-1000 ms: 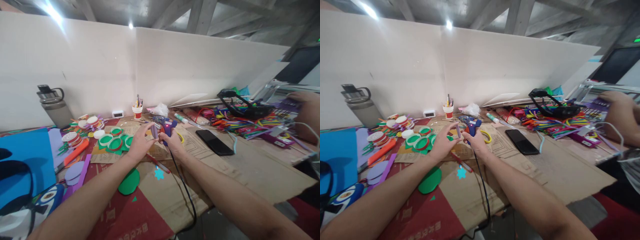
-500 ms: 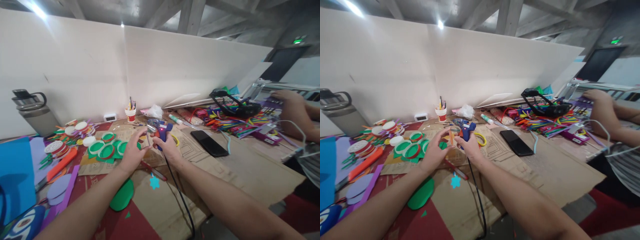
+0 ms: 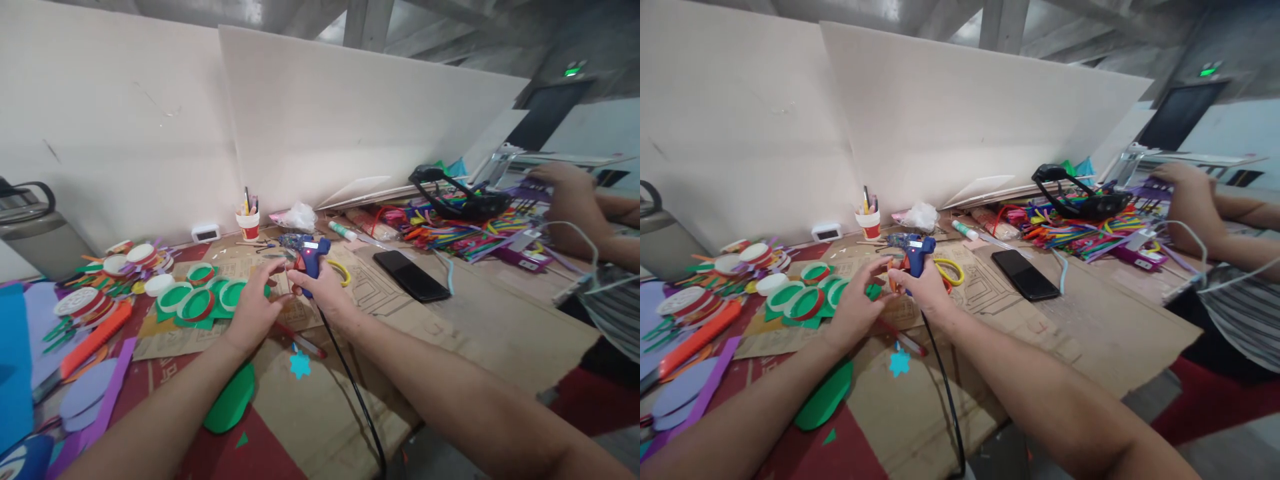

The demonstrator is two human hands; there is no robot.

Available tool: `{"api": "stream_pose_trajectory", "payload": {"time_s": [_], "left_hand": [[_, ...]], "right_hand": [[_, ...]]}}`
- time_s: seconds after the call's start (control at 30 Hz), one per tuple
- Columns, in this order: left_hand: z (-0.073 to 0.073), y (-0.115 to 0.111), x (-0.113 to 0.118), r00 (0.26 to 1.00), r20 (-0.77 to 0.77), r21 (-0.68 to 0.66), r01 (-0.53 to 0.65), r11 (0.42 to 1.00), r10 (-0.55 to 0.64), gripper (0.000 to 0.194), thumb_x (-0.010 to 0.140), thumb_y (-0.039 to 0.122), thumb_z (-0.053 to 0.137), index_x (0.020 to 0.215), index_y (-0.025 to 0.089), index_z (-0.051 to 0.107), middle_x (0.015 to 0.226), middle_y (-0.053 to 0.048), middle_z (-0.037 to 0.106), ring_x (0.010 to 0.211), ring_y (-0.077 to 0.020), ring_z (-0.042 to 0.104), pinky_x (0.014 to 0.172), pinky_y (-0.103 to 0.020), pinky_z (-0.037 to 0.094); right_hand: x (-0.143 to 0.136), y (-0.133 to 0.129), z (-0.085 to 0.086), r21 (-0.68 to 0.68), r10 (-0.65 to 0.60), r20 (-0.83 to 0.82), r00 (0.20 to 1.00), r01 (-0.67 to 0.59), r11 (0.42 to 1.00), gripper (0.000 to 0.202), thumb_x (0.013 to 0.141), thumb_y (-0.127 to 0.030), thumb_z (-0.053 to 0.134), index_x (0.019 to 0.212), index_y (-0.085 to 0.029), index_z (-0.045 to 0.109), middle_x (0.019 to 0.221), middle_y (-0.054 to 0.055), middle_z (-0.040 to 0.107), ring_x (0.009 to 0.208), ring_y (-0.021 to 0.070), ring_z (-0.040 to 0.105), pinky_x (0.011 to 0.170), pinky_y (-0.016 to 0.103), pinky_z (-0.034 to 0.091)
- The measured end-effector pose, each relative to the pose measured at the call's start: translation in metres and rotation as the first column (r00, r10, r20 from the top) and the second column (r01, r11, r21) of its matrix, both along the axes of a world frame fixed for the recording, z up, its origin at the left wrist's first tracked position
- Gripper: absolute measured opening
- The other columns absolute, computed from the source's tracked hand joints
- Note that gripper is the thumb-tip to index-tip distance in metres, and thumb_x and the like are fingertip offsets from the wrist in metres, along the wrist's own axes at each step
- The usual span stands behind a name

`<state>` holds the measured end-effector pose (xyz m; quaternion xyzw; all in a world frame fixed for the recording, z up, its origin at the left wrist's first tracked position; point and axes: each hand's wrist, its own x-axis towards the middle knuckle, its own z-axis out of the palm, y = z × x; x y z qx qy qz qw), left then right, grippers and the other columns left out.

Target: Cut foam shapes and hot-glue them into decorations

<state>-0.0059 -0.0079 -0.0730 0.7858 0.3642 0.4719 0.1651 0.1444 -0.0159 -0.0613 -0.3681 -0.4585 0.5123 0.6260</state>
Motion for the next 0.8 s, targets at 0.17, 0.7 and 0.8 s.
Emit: {"api": "stream_pose_trajectory", "payload": {"time_s": [0.17,0.7,0.8], "left_hand": [[0.001,0.0,-0.001,0.999,0.028,-0.059,0.047,0.997,-0.045,0.058,0.079,0.016,0.067,0.134,0.025,0.052,0.137,-0.008,0.059,0.118,-0.0222,0.061,0.091,-0.037,0.055],[0.013,0.009,-0.003,0.859,0.51,-0.456,0.231,0.859,0.04,0.037,0.084,0.038,0.064,0.113,0.014,0.063,0.1,-0.007,0.073,0.072,-0.0144,0.067,0.068,-0.027,0.054],[0.018,0.016,-0.013,0.816,0.569,-0.43,0.193,0.882,0.099,0.035,0.082,0.038,0.067,0.107,0.014,0.062,0.091,-0.007,0.073,0.072,-0.0163,0.068,0.058,-0.024,0.05]], "right_hand": [[-0.001,0.002,-0.002,-0.013,-0.012,-0.044,0.999,0.011,1.0,0.046,0.062,-0.032,0.08,0.097,-0.021,0.053,0.08,-0.004,0.061,0.058,0.0095,0.052,0.056,0.025,0.045],[-0.004,-0.008,0.003,0.022,-0.039,-0.17,0.985,0.044,0.999,0.027,0.075,-0.033,0.07,0.09,-0.021,0.051,0.082,-0.001,0.064,0.055,0.0076,0.048,0.052,0.024,0.038],[-0.003,-0.008,0.003,0.033,-0.06,-0.09,0.994,0.063,0.997,0.024,0.077,-0.033,0.068,0.089,-0.021,0.051,0.082,0.0,0.065,0.054,0.0074,0.048,0.052,0.024,0.039]]}}
